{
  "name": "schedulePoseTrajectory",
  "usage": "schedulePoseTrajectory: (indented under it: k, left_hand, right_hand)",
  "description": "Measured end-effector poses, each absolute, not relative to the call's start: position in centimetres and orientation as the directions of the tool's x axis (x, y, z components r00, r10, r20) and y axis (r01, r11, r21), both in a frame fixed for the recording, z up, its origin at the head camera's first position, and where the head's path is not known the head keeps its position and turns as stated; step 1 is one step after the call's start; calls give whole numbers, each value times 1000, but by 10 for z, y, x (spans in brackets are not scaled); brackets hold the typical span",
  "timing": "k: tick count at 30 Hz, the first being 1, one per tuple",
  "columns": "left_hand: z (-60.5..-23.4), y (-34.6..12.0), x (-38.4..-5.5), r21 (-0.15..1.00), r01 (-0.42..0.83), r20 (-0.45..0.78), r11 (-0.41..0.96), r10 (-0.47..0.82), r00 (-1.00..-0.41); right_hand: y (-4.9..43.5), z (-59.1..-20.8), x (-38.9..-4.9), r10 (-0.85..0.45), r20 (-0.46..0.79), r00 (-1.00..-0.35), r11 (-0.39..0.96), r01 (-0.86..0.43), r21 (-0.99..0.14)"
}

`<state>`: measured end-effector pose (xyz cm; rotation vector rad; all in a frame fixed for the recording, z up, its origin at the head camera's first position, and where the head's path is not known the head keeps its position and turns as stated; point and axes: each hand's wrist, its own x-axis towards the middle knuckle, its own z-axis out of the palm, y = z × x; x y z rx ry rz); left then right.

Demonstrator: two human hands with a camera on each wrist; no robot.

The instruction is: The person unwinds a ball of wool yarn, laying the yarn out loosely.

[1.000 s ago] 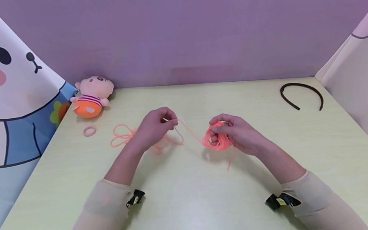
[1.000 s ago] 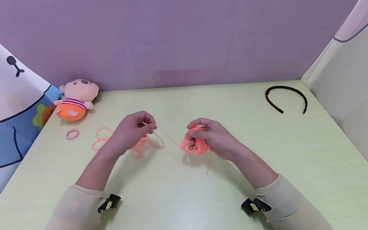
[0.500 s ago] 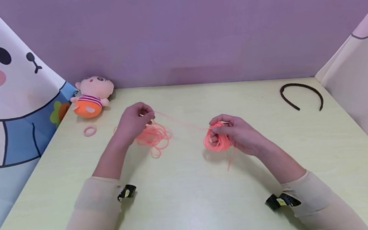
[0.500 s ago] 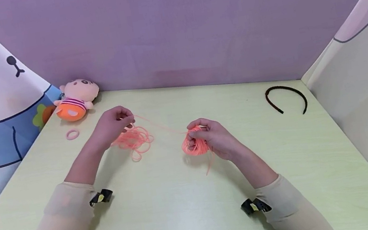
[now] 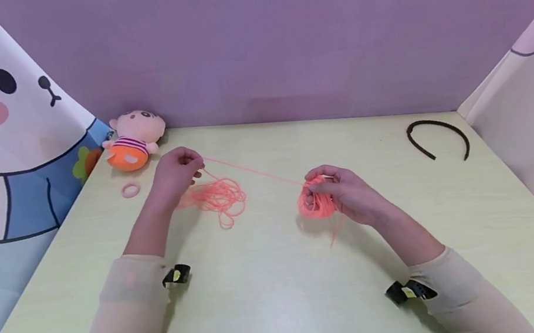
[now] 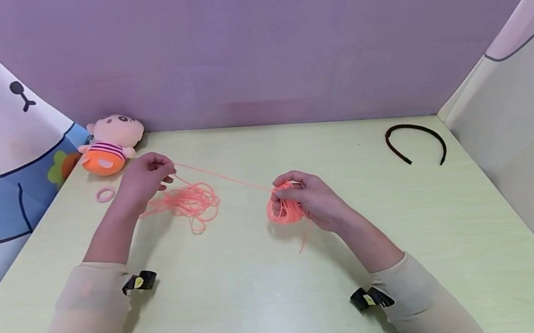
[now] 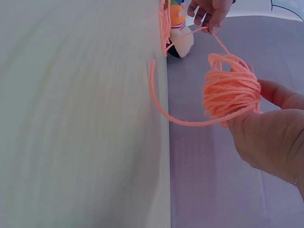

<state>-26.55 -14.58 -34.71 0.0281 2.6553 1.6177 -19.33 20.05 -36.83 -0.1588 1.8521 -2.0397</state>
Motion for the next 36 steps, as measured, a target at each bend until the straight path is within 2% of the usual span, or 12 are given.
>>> schedulePoseTrajectory:
  k: [9,15,20,25,29,36]
  left_hand:
    - [-349,-153,-268,886,-51,-49,462,-17,-999]
    - [-351,-143,-267,863,0,-6,506,10,-1000]
    - [-352,-121,-261,859,91,16,505,152,-988]
    - [-351,-91,-245,870,163,-11,466,347,-938]
    - [-350,-69,-230,884,170,-56,436,459,-887]
    - [-361,-40,-210,908,160,-97,388,566,-818]
  right_hand:
    - [201,-369,-194,-340,-154,-928,-76,190,-979]
    - [200,-370,-193,-356,-155,-922,-82,196,-977]
    - [199,-370,-192,-371,-144,-918,-93,191,-977]
    - [198,-370,-192,-380,-129,-916,-106,182,-977]
    - [198,-369,-192,-387,-125,-914,-122,185,-975]
    - [198,-368,-191,-385,-115,-916,-170,193,-966]
